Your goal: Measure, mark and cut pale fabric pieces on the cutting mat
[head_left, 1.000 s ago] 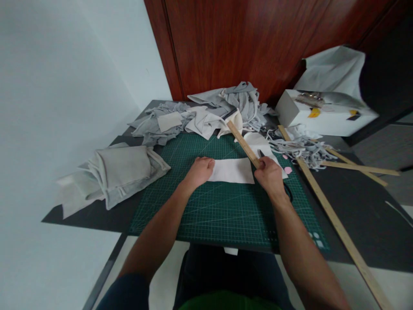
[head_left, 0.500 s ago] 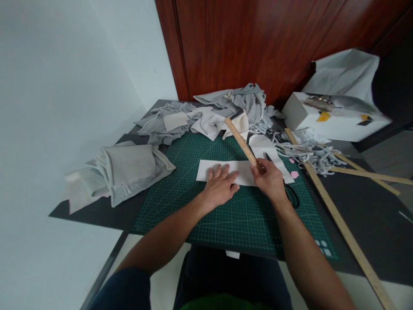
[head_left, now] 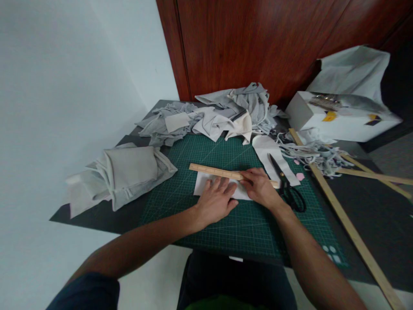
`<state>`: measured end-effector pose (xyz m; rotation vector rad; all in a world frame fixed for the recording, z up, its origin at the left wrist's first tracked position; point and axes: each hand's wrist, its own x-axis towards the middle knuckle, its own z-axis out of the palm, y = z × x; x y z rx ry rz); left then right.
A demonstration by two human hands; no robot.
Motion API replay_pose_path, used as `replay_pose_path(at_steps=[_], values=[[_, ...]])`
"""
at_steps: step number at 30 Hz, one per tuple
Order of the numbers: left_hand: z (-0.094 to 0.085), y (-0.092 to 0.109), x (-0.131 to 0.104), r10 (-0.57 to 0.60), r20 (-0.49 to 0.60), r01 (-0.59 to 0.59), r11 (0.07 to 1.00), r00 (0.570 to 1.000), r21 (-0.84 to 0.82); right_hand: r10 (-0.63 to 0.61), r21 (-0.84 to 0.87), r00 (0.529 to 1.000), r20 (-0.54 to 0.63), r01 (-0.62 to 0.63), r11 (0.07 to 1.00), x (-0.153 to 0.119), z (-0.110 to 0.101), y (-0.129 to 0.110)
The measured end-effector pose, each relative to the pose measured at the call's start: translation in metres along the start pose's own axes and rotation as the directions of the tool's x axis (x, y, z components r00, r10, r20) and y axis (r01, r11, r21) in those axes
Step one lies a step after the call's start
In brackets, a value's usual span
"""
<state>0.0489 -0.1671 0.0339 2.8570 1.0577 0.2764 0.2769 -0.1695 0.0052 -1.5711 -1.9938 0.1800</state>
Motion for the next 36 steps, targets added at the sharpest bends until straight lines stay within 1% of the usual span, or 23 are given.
replay_pose_path(at_steps=[2, 5, 7, 9, 11, 13, 18, 28, 32, 36], values=[[-0.004, -0.005, -0.001, 0.014, -0.065, -0.009, 0.998, 0.998, 0.070, -0.009, -0.027, 1.000, 0.024, 0.009, 1.000, -0.001, 0.003, -0.004], [-0.005, -0.012, 0.003, 0.034, -0.157, -0.009, 0.988, 0.987, 0.152, 0.015, -0.079, 1.000, 0.010, -0.014, 0.997, -0.003, 0.007, -0.008], [-0.001, -0.017, 0.006, 0.047, -0.200, -0.008, 0.982, 0.979, 0.189, 0.023, -0.116, 1.000, -0.009, -0.024, 0.993, -0.004, 0.009, -0.011], [0.005, -0.022, 0.006, 0.061, -0.214, -0.017, 0.980, 0.975, 0.200, 0.025, -0.140, 0.999, -0.031, -0.029, 0.990, -0.006, 0.011, -0.014], [0.010, -0.025, 0.004, 0.073, -0.206, -0.038, 0.985, 0.976, 0.171, 0.026, -0.153, 0.998, -0.053, -0.034, 0.988, -0.007, 0.012, -0.018], [0.013, -0.028, 0.001, 0.060, -0.192, -0.039, 0.993, 0.979, 0.113, 0.029, -0.163, 0.997, -0.067, -0.040, 0.986, -0.008, 0.013, -0.022], [0.012, -0.032, -0.004, 0.001, -0.167, -0.001, 1.000, 0.986, 0.000, 0.048, -0.175, 0.996, -0.079, -0.061, 0.983, -0.011, 0.016, -0.031], [0.017, -0.033, -0.007, -0.056, -0.174, 0.046, 0.997, 0.983, -0.064, 0.114, -0.124, 0.988, -0.105, -0.127, 0.984, -0.011, 0.018, -0.038], [0.015, -0.033, -0.004, -0.086, -0.149, 0.072, 0.993, 0.985, -0.093, 0.120, -0.095, 0.987, -0.108, -0.131, 0.987, -0.010, 0.017, -0.036], [0.015, -0.032, -0.003, -0.093, -0.113, 0.081, 0.992, 0.989, -0.100, 0.122, -0.102, 0.986, -0.113, -0.133, 0.986, -0.011, 0.017, -0.034]])
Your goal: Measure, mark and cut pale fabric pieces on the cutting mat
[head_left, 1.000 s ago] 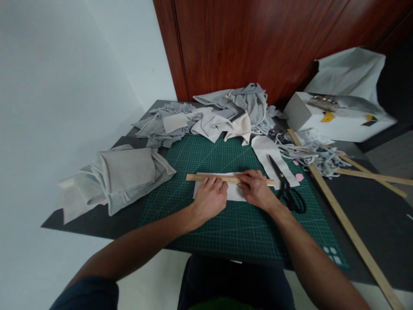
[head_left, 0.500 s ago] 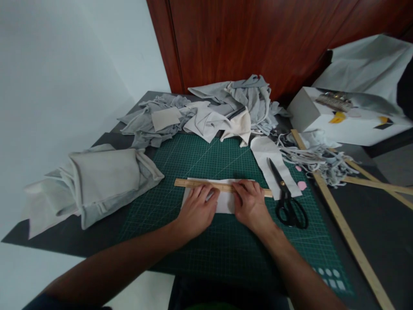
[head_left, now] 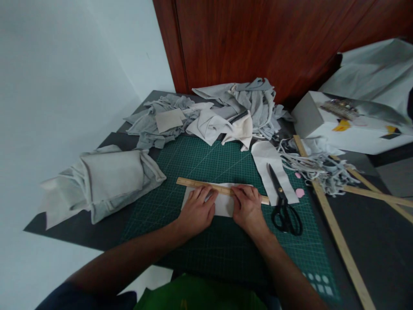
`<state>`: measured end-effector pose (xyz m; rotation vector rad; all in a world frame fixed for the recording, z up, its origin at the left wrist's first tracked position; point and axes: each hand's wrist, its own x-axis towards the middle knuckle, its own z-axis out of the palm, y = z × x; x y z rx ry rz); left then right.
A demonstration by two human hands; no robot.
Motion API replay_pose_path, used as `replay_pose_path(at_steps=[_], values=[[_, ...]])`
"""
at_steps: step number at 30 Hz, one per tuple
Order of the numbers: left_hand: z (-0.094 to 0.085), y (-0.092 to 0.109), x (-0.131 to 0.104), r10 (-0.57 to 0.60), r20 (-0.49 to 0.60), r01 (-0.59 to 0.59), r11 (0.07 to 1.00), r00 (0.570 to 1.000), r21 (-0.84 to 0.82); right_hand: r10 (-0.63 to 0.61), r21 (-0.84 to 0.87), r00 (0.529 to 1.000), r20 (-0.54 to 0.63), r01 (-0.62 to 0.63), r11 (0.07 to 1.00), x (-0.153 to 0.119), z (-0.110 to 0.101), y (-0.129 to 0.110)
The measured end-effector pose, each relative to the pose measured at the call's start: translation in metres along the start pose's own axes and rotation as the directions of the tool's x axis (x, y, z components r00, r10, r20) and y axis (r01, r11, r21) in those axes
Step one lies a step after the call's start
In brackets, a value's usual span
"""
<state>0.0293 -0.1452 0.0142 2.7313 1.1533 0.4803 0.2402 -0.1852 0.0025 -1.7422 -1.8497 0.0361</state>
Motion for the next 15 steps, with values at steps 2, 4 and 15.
replay_pose_path(at_steps=[2, 4, 15], values=[[0.000, 0.001, 0.000, -0.004, 0.012, 0.003, 1.000, 1.000, 0.012, -0.010, -0.018, 1.000, 0.003, 0.010, 1.000, -0.001, 0.001, 0.001], [0.000, 0.002, 0.000, -0.005, 0.018, 0.004, 1.000, 1.000, 0.029, -0.029, -0.045, 1.000, 0.006, 0.030, 0.999, -0.002, 0.002, 0.003], [0.003, 0.012, -0.008, 0.133, -0.005, -0.131, 0.984, 0.991, 0.122, -0.067, -0.143, 0.997, -0.033, 0.062, 0.988, -0.004, -0.002, 0.011]])
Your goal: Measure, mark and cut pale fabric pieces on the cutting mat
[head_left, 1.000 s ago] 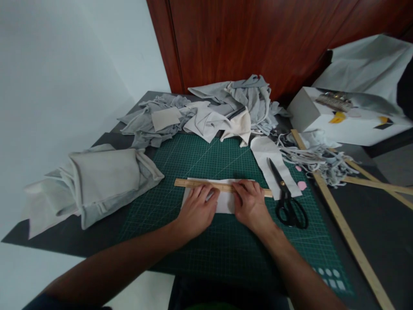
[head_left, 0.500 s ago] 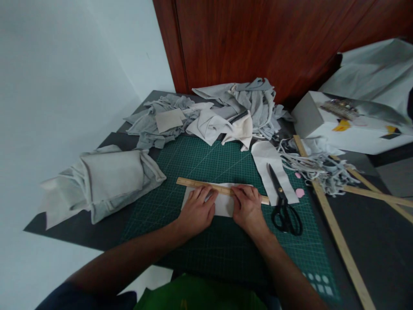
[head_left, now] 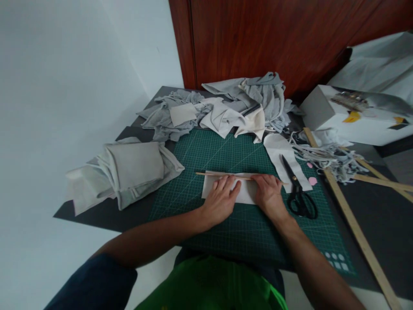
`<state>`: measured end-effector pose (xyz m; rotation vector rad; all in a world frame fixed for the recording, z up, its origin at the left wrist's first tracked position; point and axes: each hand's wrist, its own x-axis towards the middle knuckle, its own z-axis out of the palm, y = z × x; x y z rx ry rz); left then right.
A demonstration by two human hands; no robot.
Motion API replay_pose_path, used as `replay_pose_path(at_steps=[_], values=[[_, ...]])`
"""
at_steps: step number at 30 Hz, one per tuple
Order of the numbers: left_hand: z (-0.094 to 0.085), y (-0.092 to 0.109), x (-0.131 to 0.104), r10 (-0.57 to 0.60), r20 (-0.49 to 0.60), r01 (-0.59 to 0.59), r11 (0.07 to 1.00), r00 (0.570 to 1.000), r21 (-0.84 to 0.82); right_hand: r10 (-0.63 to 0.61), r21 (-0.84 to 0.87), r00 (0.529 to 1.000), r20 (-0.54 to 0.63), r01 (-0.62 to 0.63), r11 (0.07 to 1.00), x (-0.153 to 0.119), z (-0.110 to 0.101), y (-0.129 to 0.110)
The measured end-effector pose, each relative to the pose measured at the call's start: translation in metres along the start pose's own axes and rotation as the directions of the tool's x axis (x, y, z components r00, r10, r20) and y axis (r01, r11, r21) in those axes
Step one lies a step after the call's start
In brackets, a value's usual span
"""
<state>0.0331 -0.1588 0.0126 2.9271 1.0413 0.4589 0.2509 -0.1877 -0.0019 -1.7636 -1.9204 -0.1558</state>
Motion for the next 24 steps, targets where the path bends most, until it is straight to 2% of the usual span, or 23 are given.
replay_pose_path(at_steps=[4, 9, 15, 19, 24], values=[[-0.001, 0.000, 0.000, 0.039, 0.002, -0.039, 0.999, 0.999, 0.008, 0.000, -0.039, 1.000, -0.012, 0.000, 0.999, 0.002, -0.001, 0.004], [-0.002, -0.001, 0.001, -0.033, 0.010, 0.032, 0.999, 0.999, 0.024, -0.028, -0.060, 0.999, 0.024, 0.029, 0.998, 0.004, 0.000, -0.004], [-0.005, -0.002, -0.001, -0.068, 0.017, 0.067, 0.997, 0.998, 0.035, -0.151, 0.027, 0.980, 0.126, 0.149, 0.988, 0.007, -0.009, -0.018], [-0.004, -0.003, -0.002, -0.071, 0.020, 0.071, 0.997, 0.997, 0.018, -0.191, 0.046, 0.966, 0.172, 0.185, 0.982, 0.009, -0.010, -0.008], [-0.007, -0.007, 0.000, -0.051, 0.035, 0.050, 0.998, 0.998, 0.037, -0.199, 0.061, 0.970, 0.138, 0.193, 0.979, 0.010, -0.003, 0.010]])
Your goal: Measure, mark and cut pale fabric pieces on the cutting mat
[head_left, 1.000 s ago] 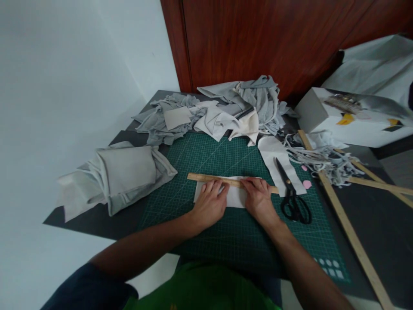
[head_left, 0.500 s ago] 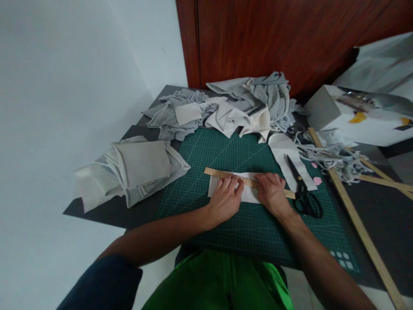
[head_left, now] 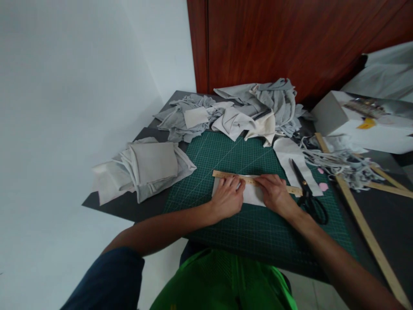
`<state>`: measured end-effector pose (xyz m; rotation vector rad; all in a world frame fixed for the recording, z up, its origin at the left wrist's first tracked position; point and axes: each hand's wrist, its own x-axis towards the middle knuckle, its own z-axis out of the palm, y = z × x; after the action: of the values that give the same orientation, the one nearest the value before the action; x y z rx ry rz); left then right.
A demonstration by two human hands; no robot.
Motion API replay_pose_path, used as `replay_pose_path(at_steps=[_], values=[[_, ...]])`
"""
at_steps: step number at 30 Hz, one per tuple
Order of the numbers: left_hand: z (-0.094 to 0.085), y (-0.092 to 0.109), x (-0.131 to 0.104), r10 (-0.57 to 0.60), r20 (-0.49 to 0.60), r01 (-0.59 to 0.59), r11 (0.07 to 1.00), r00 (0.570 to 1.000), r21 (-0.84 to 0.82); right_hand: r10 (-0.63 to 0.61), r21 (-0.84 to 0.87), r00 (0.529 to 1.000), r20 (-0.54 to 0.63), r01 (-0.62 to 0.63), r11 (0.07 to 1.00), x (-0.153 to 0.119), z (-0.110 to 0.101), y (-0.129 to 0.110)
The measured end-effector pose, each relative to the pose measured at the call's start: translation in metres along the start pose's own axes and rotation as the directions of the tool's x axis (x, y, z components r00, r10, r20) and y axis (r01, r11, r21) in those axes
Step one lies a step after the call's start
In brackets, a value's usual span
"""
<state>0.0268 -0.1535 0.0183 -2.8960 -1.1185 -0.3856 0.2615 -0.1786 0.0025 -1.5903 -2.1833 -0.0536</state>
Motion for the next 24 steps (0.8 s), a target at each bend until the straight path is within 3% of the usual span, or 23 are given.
replay_pose_path(at_steps=[6, 12, 24], values=[[-0.002, -0.018, 0.013, 0.032, 0.020, -0.032, 0.999, 0.999, 0.024, 0.035, -0.012, 0.997, -0.063, -0.036, 0.999, 0.009, 0.011, -0.003], [0.004, -0.035, 0.023, -0.047, -0.014, 0.047, 0.999, 0.999, 0.004, 0.092, -0.070, 0.991, -0.098, -0.099, 0.993, 0.034, 0.022, -0.013], [0.001, -0.028, 0.014, -0.086, -0.011, 0.085, 0.996, 0.996, -0.035, 0.064, 0.078, 0.987, -0.146, -0.053, 0.996, 0.027, 0.030, -0.007]])
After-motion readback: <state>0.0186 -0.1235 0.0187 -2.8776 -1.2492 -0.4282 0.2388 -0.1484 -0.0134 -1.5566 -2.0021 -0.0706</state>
